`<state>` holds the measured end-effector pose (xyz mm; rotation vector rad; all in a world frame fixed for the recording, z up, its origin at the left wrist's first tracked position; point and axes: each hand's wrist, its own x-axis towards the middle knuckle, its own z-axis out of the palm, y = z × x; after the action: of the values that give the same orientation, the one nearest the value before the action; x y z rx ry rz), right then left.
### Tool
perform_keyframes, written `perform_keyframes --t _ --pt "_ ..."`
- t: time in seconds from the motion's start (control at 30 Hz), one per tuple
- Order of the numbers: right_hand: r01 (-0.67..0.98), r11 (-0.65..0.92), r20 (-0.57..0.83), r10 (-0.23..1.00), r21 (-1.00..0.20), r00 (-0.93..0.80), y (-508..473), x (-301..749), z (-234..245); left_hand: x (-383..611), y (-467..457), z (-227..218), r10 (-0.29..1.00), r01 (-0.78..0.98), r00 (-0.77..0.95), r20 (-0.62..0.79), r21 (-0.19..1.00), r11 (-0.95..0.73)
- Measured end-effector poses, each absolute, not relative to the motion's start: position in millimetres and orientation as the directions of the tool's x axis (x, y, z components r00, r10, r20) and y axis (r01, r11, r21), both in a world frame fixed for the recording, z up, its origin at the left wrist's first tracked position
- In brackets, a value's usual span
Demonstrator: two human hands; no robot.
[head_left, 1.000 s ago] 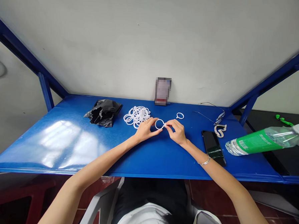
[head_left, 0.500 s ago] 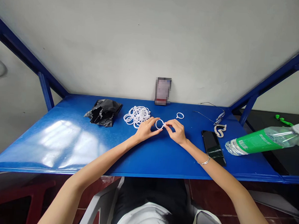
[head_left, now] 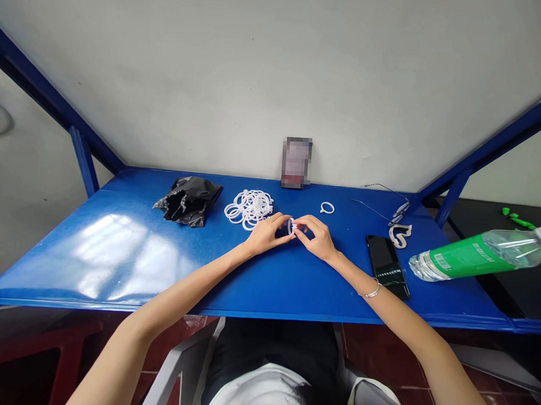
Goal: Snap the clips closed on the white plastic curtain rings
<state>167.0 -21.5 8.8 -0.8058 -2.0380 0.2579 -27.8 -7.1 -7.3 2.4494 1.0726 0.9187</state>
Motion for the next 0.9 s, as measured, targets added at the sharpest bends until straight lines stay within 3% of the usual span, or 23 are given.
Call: perform_keyframes --t 0.43,0.73,0.9 --pt "0.417 0.751 0.671 0.653 -0.512 -0.351 -20.0 166.9 6.7 -26.4 -8.5 -4.8 0.737 0.545 0.516 0.437 0.496 -0.675" --pt "0.42 0.738 0.656 0.668 -0.528 -0.35 -20.1 166.8 5.4 -26.9 -7.1 -8.9 0.606 0.518 0.532 0.591 0.339 -0.786" --pt "0.41 0.736 0.646 0.673 -0.539 -0.359 -19.9 166.8 3.5 -26.8 -6.0 -10.0 0.572 0.497 0.533 0.624 0.317 -0.808"
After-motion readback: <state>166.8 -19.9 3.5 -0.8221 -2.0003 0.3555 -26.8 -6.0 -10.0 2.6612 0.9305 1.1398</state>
